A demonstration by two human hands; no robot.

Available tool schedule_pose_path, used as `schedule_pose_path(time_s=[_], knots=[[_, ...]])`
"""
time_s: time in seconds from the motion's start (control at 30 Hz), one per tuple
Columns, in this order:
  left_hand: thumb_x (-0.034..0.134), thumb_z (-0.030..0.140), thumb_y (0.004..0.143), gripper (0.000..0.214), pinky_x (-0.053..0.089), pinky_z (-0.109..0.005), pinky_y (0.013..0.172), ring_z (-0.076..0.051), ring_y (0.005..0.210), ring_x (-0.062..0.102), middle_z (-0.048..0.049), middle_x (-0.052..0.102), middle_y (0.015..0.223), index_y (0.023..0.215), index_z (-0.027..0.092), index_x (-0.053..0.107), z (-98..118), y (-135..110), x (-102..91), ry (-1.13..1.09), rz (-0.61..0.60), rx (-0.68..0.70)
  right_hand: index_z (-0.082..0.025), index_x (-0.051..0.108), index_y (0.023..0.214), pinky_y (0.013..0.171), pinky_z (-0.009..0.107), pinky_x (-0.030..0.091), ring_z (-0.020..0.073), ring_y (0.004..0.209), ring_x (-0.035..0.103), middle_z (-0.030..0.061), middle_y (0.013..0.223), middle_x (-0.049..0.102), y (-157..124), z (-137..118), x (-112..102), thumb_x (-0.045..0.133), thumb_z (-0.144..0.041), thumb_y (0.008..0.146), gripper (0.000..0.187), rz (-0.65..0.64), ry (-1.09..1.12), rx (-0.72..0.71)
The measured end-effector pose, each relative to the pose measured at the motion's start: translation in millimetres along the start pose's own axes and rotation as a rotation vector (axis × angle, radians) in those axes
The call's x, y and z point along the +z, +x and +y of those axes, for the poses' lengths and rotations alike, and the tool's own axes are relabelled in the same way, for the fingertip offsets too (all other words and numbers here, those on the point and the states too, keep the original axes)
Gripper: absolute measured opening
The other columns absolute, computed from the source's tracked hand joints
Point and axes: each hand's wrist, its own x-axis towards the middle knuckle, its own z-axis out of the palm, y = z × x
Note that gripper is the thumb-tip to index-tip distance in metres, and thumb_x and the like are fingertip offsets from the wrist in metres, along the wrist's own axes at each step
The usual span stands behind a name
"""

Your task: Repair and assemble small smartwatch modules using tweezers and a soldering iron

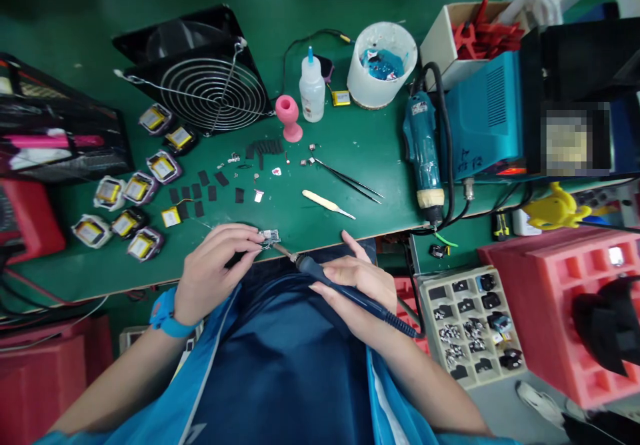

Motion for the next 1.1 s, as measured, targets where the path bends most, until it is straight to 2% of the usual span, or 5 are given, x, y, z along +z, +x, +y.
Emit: schedule_pose_path(time_s=[0.33, 0.53, 0.67, 0.73, 1.1], knots=[[0.062, 0.009, 0.096, 0.012, 0.059, -0.037, 0.091, -0.019, 0.103, 0.070, -0.0046, 0.076, 0.101, 0.093, 0.021, 0.066, 1.2, 0.8, -0.1, -0.023, 0.008, 0.003, -0.024, 0.070, 0.089, 0.115, 0.066, 0.048, 0.0184, 0.072, 0.078, -0.0016, 0.085, 0.080, -0.7, -1.1, 0.1, 0.082, -0.008, 0.080, 0.021, 0.002, 0.009, -0.023], [0.064, 0.009, 0.094, 0.034, 0.059, -0.038, 0.091, -0.021, 0.106, 0.071, -0.0059, 0.077, 0.103, 0.064, 0.019, 0.052, 1.2, 2.2, -6.6, -0.068, -0.034, 0.048, -0.023, 0.069, 0.090, 0.116, 0.065, 0.048, 0.0177, 0.073, 0.078, -0.0015, 0.085, 0.080, -0.8, -0.5, 0.2, 0.081, -0.007, 0.081, 0.022, 0.001, 0.014, -0.031], [0.071, 0.013, 0.093, 0.010, 0.059, -0.035, 0.090, -0.020, 0.103, 0.071, -0.0052, 0.077, 0.100, 0.085, 0.019, 0.068, -1.5, 1.8, -3.6, -0.011, -0.021, 0.042, -0.022, 0.069, 0.091, 0.117, 0.067, 0.045, 0.0177, 0.075, 0.078, -0.0009, 0.087, 0.080, -1.9, 1.5, 0.5, 0.081, -0.005, 0.081, 0.023, -0.008, 0.033, -0.046], [0.071, 0.012, 0.093, 0.006, 0.059, -0.034, 0.091, -0.019, 0.102, 0.071, -0.0053, 0.077, 0.099, 0.094, 0.018, 0.070, -2.4, 1.4, -0.7, 0.024, -0.020, 0.053, -0.021, 0.069, 0.092, 0.117, 0.067, 0.045, 0.0180, 0.077, 0.078, -0.0005, 0.089, 0.080, -2.9, 2.8, 0.4, 0.080, -0.004, 0.080, 0.023, -0.015, 0.037, -0.053], [0.068, 0.011, 0.094, 0.007, 0.058, -0.034, 0.092, -0.019, 0.102, 0.069, -0.0055, 0.075, 0.100, 0.093, 0.018, 0.070, 4.7, 1.6, 2.4, 0.098, -0.003, 0.031, -0.022, 0.069, 0.095, 0.119, 0.067, 0.042, 0.0176, 0.078, 0.077, -0.0007, 0.090, 0.079, -4.1, 2.6, 0.9, 0.079, -0.002, 0.080, 0.027, -0.028, 0.041, -0.058]])
